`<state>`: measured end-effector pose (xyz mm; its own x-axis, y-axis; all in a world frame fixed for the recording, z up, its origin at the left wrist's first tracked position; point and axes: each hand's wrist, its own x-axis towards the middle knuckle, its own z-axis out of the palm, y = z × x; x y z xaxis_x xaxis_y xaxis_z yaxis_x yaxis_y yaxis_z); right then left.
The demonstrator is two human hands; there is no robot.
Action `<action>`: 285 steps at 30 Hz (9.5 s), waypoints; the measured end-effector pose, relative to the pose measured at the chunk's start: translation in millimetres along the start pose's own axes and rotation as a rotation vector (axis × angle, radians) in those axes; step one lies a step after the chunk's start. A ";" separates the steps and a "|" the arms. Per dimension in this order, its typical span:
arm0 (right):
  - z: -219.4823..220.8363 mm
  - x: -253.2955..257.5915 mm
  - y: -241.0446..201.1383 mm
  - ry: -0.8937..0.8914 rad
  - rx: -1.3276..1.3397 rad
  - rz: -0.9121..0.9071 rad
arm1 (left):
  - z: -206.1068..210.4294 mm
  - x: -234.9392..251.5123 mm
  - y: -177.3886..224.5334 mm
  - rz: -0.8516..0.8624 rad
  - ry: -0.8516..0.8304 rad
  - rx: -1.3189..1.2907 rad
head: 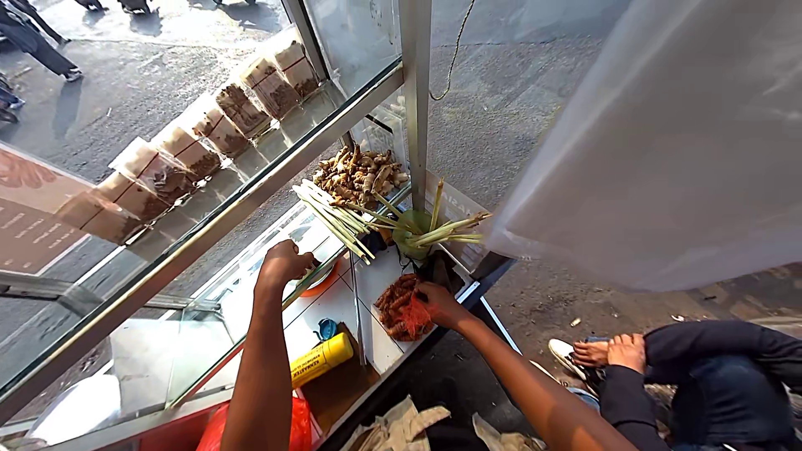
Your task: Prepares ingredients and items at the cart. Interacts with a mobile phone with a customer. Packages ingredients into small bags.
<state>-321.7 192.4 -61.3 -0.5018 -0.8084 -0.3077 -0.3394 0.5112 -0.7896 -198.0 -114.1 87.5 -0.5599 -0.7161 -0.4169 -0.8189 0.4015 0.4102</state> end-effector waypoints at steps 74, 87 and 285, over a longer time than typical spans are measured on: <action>-15.6 -14.8 -2.0 0.203 0.288 -0.242 | 161.0 -119.5 3.2 0.478 0.060 -0.682; -22.8 -54.5 -11.2 0.268 0.177 -0.366 | 157.2 -112.0 -22.7 0.409 -0.032 -0.580; 25.6 -94.7 -96.7 -0.039 -0.069 -0.224 | -17.4 177.0 -56.7 0.219 0.325 0.037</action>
<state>-220.9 212.1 30.6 -0.3769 -0.9139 -0.1506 -0.4925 0.3355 -0.8030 -248.5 -273.5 4.6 -0.6573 -0.7525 -0.0416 -0.6919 0.5806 0.4292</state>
